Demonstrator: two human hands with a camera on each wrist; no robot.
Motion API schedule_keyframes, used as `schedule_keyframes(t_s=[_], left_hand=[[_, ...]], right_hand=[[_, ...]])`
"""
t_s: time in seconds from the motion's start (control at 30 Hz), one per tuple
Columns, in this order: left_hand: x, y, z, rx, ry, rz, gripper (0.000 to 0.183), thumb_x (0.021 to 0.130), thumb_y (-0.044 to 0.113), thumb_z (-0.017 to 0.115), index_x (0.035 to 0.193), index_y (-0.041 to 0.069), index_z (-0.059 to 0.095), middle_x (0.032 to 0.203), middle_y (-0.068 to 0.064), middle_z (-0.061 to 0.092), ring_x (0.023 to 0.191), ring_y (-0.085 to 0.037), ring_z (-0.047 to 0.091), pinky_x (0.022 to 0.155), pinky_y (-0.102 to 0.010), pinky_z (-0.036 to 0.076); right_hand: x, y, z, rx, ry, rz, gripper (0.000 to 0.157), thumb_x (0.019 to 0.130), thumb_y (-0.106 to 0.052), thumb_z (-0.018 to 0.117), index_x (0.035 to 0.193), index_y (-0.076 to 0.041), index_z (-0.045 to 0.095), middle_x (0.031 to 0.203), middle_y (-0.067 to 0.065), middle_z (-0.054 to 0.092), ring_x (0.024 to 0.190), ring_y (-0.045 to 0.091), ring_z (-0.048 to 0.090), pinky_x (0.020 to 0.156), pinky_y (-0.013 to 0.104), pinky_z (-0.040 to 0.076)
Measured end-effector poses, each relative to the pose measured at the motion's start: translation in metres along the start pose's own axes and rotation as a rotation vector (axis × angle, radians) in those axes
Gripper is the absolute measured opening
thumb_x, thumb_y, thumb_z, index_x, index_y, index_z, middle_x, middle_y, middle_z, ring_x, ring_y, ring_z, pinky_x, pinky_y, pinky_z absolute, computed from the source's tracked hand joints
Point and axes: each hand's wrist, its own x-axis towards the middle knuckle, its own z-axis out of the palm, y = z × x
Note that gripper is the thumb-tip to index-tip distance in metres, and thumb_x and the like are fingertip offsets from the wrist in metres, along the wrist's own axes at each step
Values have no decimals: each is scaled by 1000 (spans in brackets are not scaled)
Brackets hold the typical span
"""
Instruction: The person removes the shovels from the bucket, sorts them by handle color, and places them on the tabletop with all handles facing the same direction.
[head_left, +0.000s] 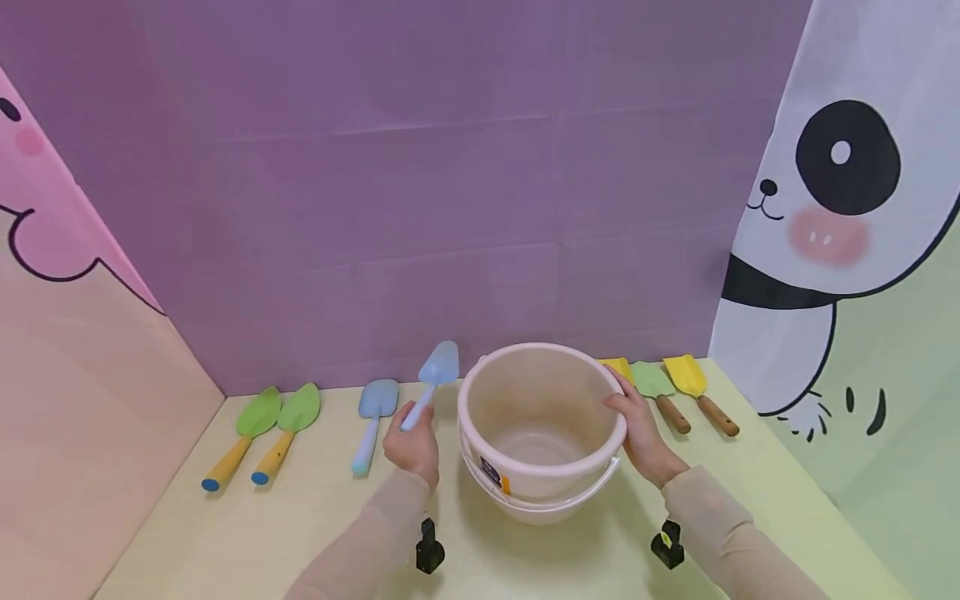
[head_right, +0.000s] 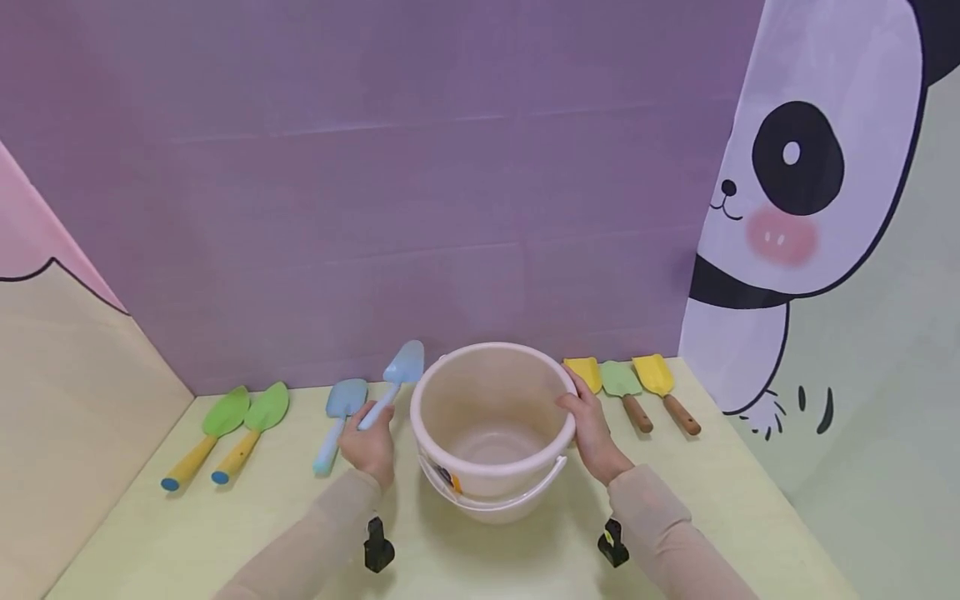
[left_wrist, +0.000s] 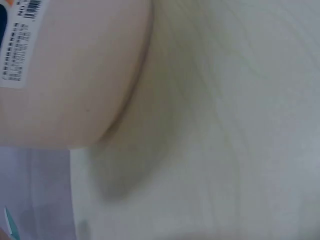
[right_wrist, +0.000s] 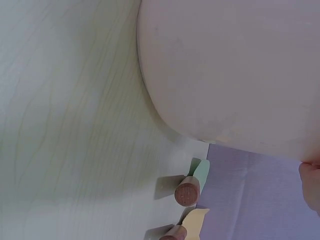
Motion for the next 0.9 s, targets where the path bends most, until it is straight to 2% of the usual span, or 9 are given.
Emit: schedule_keyframes(t_s=[0.13, 0.3, 0.7, 0.9], left_hand=[[1, -11, -1, 23, 48, -33, 38, 76, 17, 71, 112, 8, 65, 117, -14, 60, 102, -31, 56, 88, -40, 44], [5, -19, -5, 69, 90, -38, 38, 76, 16, 71, 112, 7, 65, 121, -17, 59, 108, -32, 54, 93, -41, 41], [5, -23, -16, 138, 79, -125, 40, 82, 14, 64, 121, 7, 59, 120, -21, 57, 107, -36, 56, 91, -43, 43], [6, -26, -19, 137, 88, -163, 41, 85, 14, 60, 125, 8, 56, 125, -20, 55, 109, -36, 55, 92, -43, 43]], right_hand=[[0, 1, -1, 11, 20, 1, 62, 86, -3, 33, 146, -10, 20, 145, 11, 27, 119, 21, 37, 99, 35, 35], [0, 1, 0, 15, 18, 0, 62, 86, -3, 34, 146, -9, 20, 146, 11, 26, 119, 21, 38, 97, 33, 37], [-1, 0, 1, 12, 14, 9, 62, 87, -4, 34, 146, -10, 19, 147, 10, 24, 122, 21, 34, 96, 29, 37], [-2, 0, 1, 8, 7, 11, 61, 87, -4, 33, 146, -11, 19, 146, 11, 25, 121, 20, 34, 95, 27, 38]])
